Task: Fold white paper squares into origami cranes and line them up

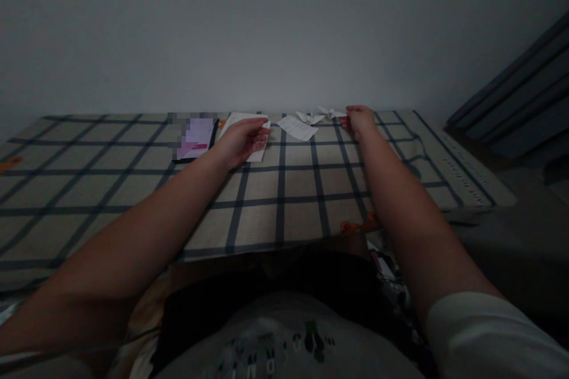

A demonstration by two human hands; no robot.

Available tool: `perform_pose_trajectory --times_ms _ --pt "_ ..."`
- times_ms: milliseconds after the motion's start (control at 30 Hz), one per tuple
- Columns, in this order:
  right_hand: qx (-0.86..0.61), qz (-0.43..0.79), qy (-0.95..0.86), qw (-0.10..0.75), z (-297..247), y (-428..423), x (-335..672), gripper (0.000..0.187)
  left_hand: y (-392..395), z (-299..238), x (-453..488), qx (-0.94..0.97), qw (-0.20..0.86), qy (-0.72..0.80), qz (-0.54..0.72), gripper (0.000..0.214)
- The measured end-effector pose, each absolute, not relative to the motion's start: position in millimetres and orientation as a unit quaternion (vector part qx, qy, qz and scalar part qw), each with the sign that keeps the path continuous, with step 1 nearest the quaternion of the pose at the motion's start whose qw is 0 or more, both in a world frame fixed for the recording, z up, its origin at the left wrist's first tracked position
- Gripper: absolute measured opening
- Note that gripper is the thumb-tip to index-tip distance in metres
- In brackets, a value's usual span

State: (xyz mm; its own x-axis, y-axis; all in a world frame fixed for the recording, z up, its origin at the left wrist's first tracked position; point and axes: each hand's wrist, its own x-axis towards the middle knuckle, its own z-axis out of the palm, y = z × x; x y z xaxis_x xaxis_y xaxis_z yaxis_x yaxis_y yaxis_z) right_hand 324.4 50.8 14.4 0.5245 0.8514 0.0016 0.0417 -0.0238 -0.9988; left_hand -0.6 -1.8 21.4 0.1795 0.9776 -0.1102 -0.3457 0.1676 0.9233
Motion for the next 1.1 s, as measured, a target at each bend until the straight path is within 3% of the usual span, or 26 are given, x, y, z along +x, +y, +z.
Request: perform_pose_trajectory --times_ms 133,300,533,700,967,1033,1100 --pt "-0.653 0.278 -0.388 0.588 6 54 323 0.019 -1 20 -1 0.405 0.654 0.394 0.504 0.006" --pt "-0.719 0.158 -0.466 0.492 -6 67 335 0.035 -2 22 2 0.401 0.646 0.409 0.505 0.005" --pt "-0.746 0.044 -0.494 0.444 -9 75 343 0.03 3 17 -1 0.41 0.634 0.394 0.524 0.008" --pt "-0.734 0.024 -0.487 0.472 -9 72 345 0.029 5 15 -3 0.413 0.618 0.383 0.549 0.011" --pt "-0.571 -0.07 -0.52 0.632 13 68 329 0.028 17 10 -10 0.432 0.493 0.41 0.634 0.016" --pt "-0.517 -0.067 -0.568 0.637 29 59 305 0.03 23 7 -15 0.427 0.47 0.408 0.656 0.017" --pt "-0.471 -0.037 -0.665 0.579 44 42 270 0.031 29 6 -19 0.426 0.434 0.41 0.68 0.017"
